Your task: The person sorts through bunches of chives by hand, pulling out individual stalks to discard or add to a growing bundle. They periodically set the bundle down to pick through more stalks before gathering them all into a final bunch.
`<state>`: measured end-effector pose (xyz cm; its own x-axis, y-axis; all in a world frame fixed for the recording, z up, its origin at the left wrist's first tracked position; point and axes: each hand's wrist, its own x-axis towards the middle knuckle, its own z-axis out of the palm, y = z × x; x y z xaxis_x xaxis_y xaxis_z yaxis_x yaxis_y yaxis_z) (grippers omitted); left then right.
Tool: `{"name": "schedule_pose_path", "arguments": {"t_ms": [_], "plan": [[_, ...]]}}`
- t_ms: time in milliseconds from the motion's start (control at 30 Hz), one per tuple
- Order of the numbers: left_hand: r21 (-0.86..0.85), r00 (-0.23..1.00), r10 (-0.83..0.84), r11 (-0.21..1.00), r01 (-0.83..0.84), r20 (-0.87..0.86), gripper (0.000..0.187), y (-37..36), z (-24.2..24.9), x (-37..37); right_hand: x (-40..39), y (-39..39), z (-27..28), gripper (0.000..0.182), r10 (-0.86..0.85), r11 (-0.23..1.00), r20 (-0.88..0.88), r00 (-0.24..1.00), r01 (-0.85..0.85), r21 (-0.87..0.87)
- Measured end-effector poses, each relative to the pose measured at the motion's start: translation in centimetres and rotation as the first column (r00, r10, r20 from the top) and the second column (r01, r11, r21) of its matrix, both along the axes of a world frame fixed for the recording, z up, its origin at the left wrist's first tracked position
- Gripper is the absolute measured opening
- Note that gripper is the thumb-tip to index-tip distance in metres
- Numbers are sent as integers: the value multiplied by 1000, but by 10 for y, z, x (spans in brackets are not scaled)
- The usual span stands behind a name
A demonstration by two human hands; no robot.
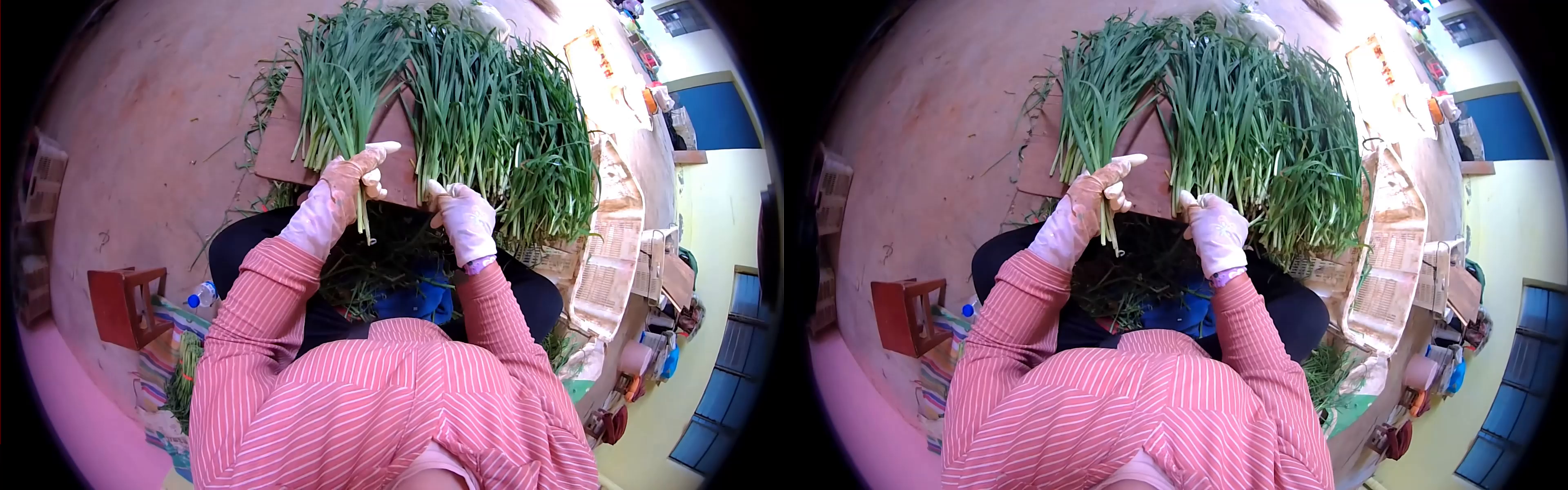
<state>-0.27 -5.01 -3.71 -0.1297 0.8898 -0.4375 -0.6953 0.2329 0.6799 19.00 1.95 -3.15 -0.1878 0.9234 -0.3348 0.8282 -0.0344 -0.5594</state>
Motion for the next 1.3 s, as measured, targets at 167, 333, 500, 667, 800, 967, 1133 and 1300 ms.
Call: {"name": "schedule_pose_path", "arguments": {"t_ms": [167, 333, 500, 667, 800, 967, 1133, 1300], "plan": [[-1, 999, -29, 1000, 29, 25, 37, 3, 1, 5, -8, -2, 5, 52, 152, 982, 278, 948, -177, 68], [-35, 999, -41, 999, 41, -10, 36, 2, -1, 4, -7, 5, 0, 48, 117, 992, 137, 984, -110, -57], [-12, 998, -67, 998, 67, -7, 37, -1, 3, 5, -2, -5, 31, 36, -120, 936, -273, 954, 17, -352], [-46, 991, -131, 990, 130, -23, 37, 1, 0, 10, -7, -9, 11, 47, 72, 993, 8, 997, -71, -98], [-73, 992, -124, 989, 125, 18, 36, 2, -5, 9, -9, -5, -2, 55, 192, 978, 219, 957, -204, 34], [-58, 986, -166, 984, 166, -9, 37, -2, -5, 10, -17, -37, 52, 44, 128, 971, 43, 991, -117, -207], [-82, 961, -276, 958, 275, -3, 38, -7, -7, 15, -13, -67, 48, 37, 40, 943, -161, 986, -90, -319], [-62, 947, -309, 950, 305, -86, 35, -7, -13, 18, -14, -62, 48, 32, 17, 881, -237, 971, -127, -457]]}}
